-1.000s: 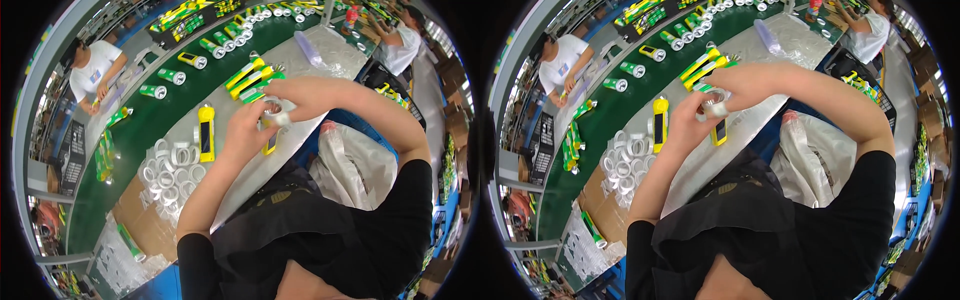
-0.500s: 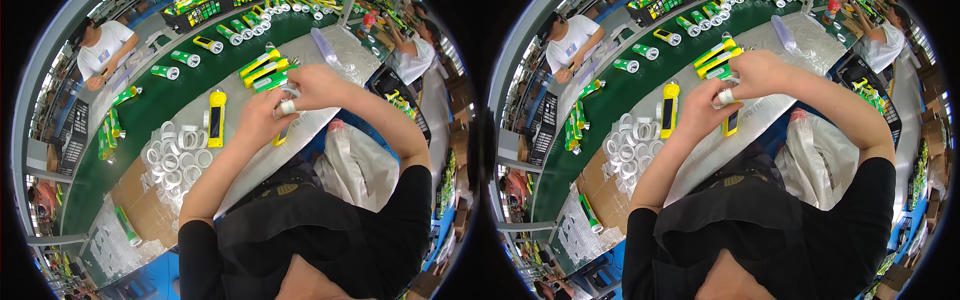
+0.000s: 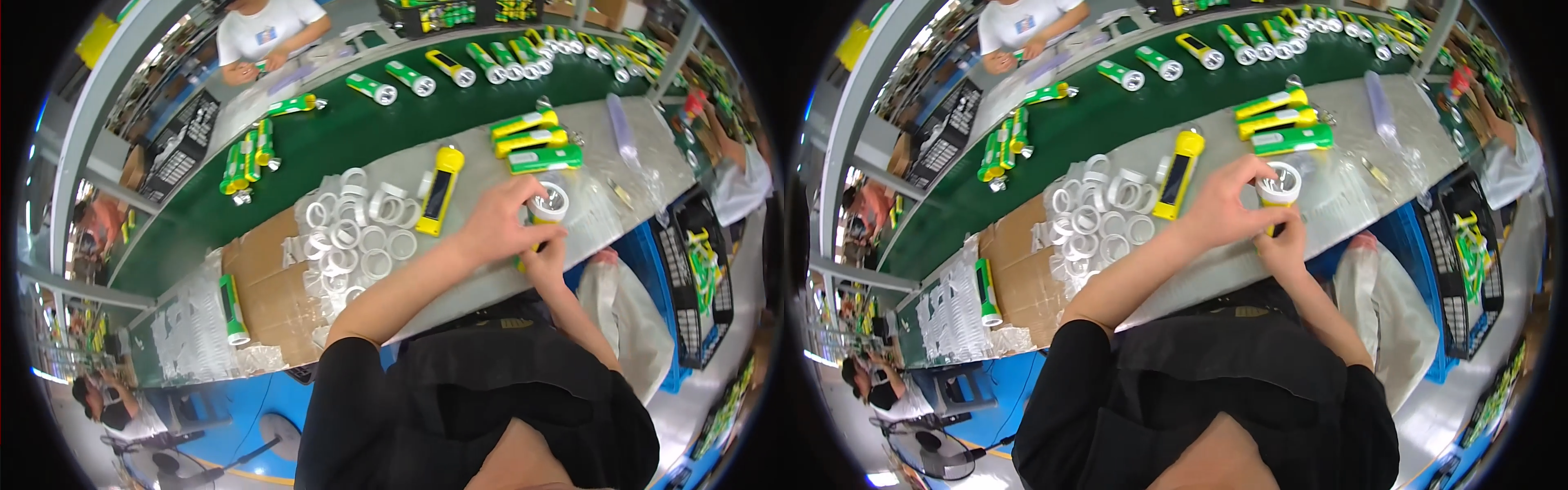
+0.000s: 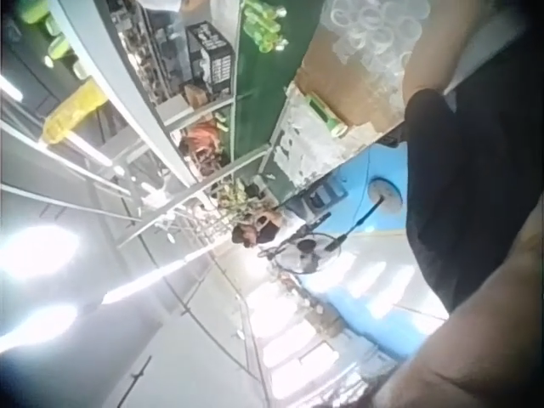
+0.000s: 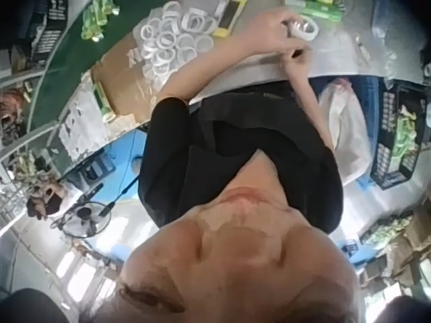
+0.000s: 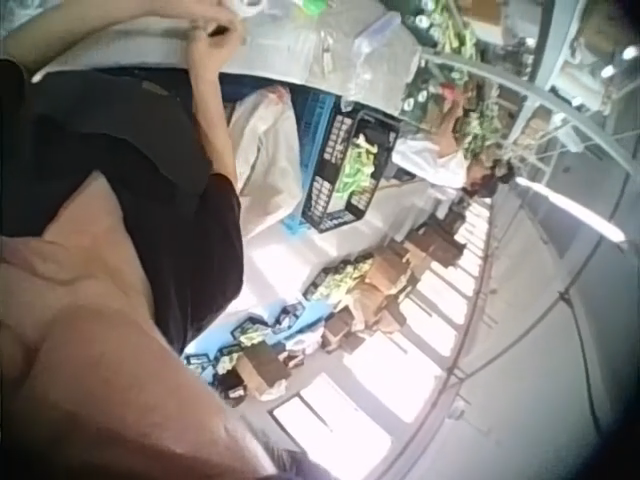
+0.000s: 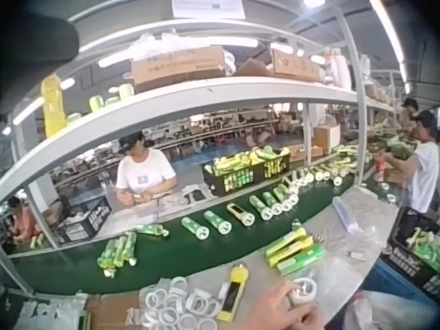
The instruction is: Assembling the components of flashlights on a production line.
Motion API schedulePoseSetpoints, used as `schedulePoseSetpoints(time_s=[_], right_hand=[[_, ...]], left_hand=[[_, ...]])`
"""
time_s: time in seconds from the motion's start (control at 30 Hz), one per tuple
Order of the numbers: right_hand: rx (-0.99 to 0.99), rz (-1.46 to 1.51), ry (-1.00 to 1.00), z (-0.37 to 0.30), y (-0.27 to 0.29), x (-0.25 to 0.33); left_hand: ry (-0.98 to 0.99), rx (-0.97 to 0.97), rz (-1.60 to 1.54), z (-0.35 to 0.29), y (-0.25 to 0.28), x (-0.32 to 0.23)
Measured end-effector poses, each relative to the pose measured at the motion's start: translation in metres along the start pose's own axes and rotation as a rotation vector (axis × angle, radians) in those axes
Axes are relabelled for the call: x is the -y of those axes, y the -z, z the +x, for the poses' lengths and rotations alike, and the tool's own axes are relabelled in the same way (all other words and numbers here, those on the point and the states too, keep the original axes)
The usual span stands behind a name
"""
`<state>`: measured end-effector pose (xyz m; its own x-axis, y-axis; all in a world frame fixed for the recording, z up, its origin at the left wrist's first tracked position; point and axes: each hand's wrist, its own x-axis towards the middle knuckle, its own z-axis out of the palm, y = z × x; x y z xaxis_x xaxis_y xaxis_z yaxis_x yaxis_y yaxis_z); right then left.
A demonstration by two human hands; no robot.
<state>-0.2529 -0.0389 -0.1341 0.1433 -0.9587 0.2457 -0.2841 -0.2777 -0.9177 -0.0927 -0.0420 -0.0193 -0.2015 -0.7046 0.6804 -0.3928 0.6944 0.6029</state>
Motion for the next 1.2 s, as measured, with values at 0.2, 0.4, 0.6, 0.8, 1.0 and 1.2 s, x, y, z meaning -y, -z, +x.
schedulePoseSetpoints(time_s=[0.2, 0.4, 0.6, 0.8, 1.0, 1.2], right_hand=[[1.253, 0.416, -0.536, 0.021, 0.037, 0.061], [1.463, 0.227, 0.186, 0.102, -0.006, 0.122], [0.329, 0.073, 0.231, 0.162, -0.061, 0.11], [0.568, -0.647, 0.133, 0.165, -0.062, 0.096], [0.702, -0.515, -0.035, 0.154, -0.069, 0.066], [0.243, 0.594, -0.642, 0.128, -0.109, 0.059]], left_hand=[[0.371, 0.032, -1.095, -0.008, 0.037, -0.033], [-0.241, -0.026, -0.05, 0.0, 0.113, -0.026], [0.172, -0.501, 0.747, 0.019, 0.201, 0.118], [0.23, -0.13, 1.189, -0.03, 0.228, 0.245], [0.468, 0.341, 0.614, 0.011, 0.132, 0.132], [0.565, 0.209, 0.433, -0.013, 0.114, 0.096]])
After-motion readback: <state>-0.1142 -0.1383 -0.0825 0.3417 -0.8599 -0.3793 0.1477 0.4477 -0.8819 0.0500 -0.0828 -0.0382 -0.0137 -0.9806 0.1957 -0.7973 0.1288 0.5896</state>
